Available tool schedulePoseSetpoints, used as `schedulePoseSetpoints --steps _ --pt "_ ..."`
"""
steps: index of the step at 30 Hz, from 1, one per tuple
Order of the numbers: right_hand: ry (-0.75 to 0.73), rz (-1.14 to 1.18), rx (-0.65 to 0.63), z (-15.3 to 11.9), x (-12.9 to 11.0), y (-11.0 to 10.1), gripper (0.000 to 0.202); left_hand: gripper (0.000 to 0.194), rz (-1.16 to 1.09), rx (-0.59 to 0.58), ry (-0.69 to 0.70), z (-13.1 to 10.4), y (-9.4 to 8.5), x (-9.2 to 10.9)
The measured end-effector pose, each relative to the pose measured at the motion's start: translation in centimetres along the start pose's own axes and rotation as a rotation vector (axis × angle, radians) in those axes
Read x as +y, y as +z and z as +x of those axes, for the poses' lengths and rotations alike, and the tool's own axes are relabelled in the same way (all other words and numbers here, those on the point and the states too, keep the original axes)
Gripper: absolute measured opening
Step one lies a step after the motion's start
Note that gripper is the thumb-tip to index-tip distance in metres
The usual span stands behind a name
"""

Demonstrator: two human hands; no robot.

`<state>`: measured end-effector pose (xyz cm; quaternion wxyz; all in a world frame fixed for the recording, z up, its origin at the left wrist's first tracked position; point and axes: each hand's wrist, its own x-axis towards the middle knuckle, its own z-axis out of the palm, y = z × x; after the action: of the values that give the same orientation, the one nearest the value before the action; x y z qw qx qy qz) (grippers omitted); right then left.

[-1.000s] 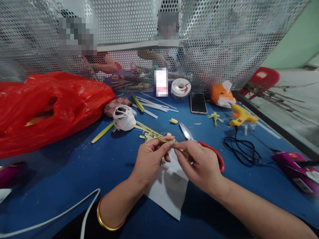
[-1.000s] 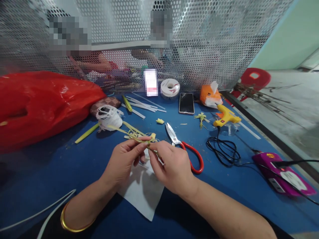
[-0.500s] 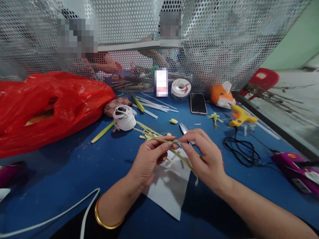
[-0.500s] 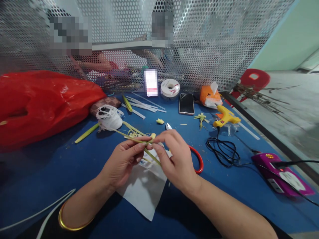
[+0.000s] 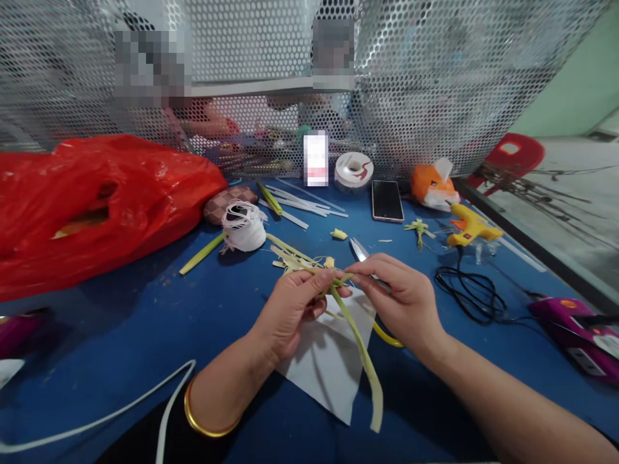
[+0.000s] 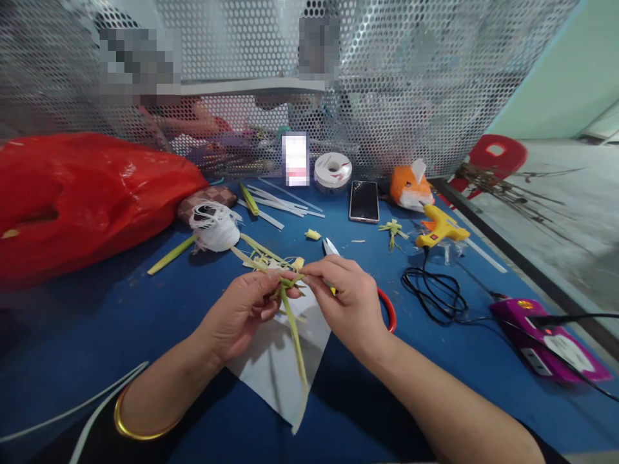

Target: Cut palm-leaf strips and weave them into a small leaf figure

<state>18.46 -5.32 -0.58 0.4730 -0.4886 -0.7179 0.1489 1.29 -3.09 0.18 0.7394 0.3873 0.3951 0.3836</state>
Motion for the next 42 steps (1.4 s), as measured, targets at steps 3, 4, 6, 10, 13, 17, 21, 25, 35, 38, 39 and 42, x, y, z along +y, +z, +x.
schedulePoseSetpoints --steps 3,4,6,10,13,17,21,25,35,38,39,42 --pt "-0.112 -0.124 0.024 -0.1 -0.2 0.0 0.013 0.026 0.058 0.013 -0.041 0.0 0.1 0.1" --pt "-0.141 -0.157 0.031 -0.1 -0.2 0.0 0.013 0.023 0.072 0.015 -0.054 0.0 0.2 0.1" --pt "-0.172 -0.201 0.041 -0.1 -0.3 0.0 0.014 0.019 0.09 0.011 -0.074 0.0 0.2 0.1" --pt "-0.201 -0.257 0.067 -0.2 -0.2 0.1 0.014 0.016 0.132 0.003 -0.106 -0.1 0.2 0.2" --pt "-0.2 -0.285 0.096 -0.3 -0.2 0.0 0.015 0.015 0.175 -0.03 -0.122 -0.1 0.1 0.3" --pt "-0.162 -0.281 0.127 -0.3 -0.2 -0.3 0.014 0.016 0.215 -0.05 -0.127 -0.1 0.0 0.2" --pt "-0.145 -0.283 0.111 -0.2 -0.2 -0.3 0.014 0.017 0.226 -0.055 -0.149 -0.1 -0.1 0.1" --pt "-0.128 -0.289 0.11 -0.1 -0.1 -0.1 0.013 0.021 0.225 -0.06 -0.156 0.0 -0.2 0.2" --pt "0.18 0.014 0.034 0.0 -1.3 -0.3 0.019 0.025 0.071 0.082 -0.015 0.0 -0.2 0.3" --pt "0.379 0.288 -0.29 -0.1 -1.5 0.2 0.029 0.026 0.067 0.154 0.01 0.1 -0.1 0.2" --pt "0.412 0.345 -0.345 -0.1 -1.5 0.4 0.03 0.026 0.067 0.163 0.017 0.1 0.0 0.2" --pt "0.396 0.342 -0.343 -0.3 -1.5 0.6 0.033 0.024 0.107 0.192 0.051 0.2 0.2 0.2"
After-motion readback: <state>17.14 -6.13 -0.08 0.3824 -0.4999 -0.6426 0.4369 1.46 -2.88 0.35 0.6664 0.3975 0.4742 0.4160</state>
